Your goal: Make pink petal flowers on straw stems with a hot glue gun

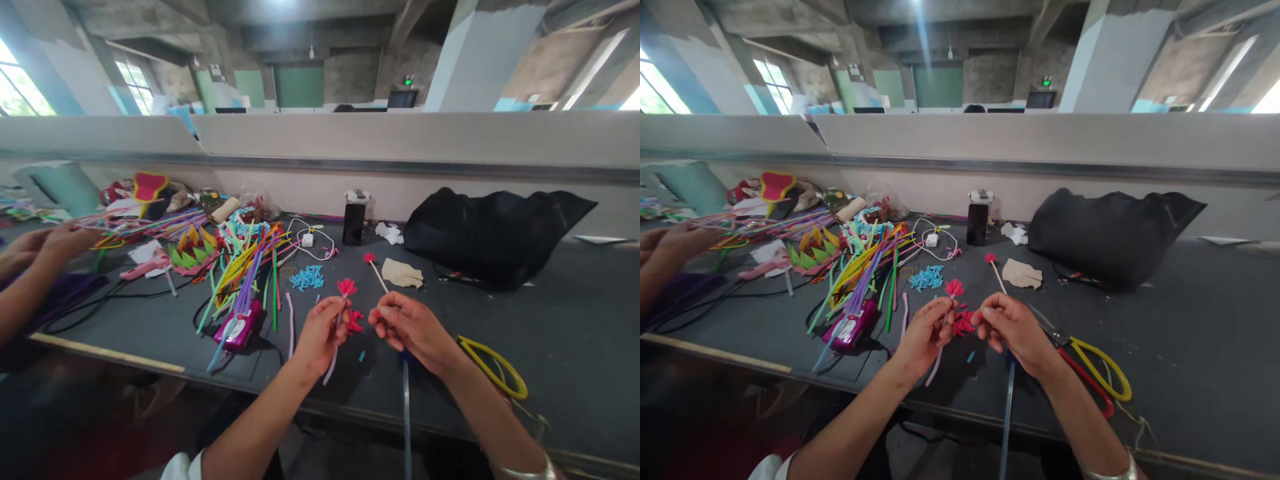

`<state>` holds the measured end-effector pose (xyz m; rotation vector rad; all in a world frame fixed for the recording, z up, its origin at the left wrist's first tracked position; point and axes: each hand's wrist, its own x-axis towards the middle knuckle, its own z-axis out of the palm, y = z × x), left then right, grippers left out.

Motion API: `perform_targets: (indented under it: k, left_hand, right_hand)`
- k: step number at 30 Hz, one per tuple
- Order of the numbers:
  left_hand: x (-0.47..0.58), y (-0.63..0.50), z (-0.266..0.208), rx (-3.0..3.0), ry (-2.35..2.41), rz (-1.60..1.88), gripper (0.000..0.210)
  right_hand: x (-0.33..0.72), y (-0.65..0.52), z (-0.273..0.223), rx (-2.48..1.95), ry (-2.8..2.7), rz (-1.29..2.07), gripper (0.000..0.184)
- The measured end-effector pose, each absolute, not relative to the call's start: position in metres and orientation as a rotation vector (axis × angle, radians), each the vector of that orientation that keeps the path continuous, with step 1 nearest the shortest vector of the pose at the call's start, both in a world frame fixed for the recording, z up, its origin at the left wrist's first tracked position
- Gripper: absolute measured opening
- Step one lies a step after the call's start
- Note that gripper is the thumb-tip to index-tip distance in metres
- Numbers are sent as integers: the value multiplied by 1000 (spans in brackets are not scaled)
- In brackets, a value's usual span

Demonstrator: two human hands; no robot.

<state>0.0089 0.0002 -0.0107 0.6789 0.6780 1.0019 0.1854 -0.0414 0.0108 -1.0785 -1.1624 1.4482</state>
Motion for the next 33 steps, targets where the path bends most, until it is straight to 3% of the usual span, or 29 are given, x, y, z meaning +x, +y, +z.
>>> perform_targets:
  k: [8, 19, 33]
  left_hand:
    - [14, -5, -12, 679, 667, 971, 24]
    - [15, -10, -13, 700, 663, 979, 22]
    - [18, -12, -15, 745, 717, 1007, 23]
  right_hand:
    - [182, -37, -1, -1187, -1165, 1242, 28]
    - [172, -39, 5, -1398, -1590, 266, 18]
    - [166, -40, 5, -1343, -1729, -60, 20]
